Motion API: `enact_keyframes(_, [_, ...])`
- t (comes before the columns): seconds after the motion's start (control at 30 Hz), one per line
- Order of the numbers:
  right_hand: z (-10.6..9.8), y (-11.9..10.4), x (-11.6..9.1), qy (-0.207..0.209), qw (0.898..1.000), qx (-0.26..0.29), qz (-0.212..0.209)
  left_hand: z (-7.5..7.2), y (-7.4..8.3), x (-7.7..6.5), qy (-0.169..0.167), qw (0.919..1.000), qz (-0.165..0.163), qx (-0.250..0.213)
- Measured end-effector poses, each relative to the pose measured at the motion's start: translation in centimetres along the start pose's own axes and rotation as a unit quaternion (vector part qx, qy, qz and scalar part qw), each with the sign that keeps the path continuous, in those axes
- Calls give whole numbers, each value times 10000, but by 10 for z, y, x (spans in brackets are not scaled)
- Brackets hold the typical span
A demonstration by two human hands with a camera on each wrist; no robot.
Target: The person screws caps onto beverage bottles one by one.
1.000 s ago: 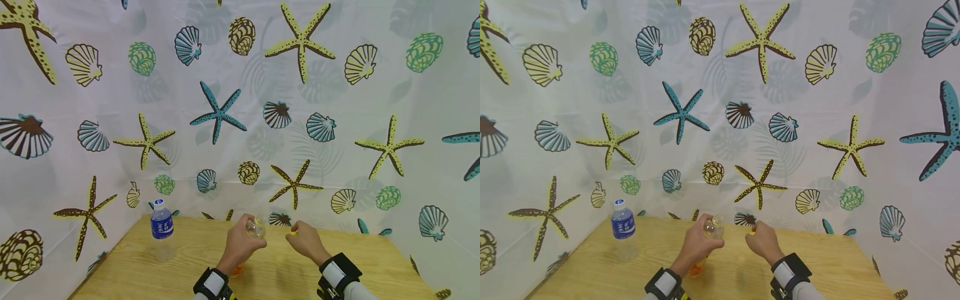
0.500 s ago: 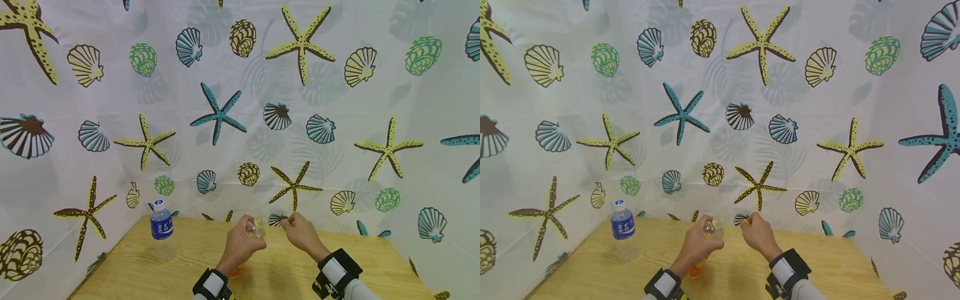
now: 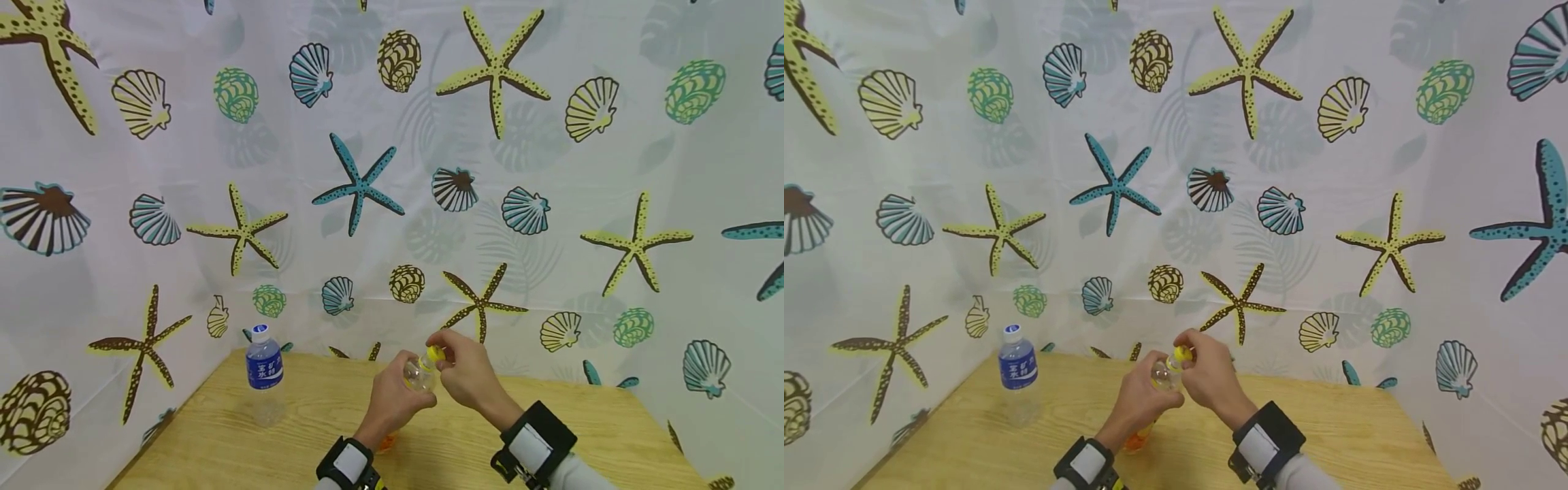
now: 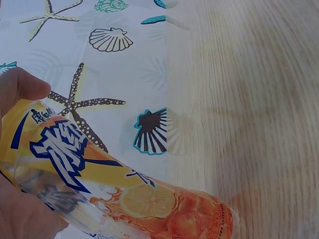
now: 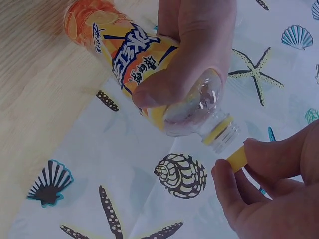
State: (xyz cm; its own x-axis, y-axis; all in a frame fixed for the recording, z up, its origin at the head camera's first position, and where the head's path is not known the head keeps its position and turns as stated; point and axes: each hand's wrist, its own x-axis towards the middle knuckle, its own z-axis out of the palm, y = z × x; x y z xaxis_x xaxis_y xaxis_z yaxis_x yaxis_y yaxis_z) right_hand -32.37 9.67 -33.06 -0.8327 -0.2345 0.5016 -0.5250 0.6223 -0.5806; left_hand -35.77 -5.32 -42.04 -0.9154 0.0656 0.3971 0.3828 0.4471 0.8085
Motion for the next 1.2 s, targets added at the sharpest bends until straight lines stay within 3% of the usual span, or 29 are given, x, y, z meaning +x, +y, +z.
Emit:
enact_keyframes(0.37, [12,2,-2,90,9995,-111,-299,-1,-2,-2,-21,10000,-35,45])
enact_keyframes(0.8, [6,4,3,-90,9978,-200,-618,-1,-3,0,-220,9996,-65,-144])
enact_keyframes(1.2, [5,3,2,-151,9986,-355,-355,-1,-1,-1,-209,9998,66,-24])
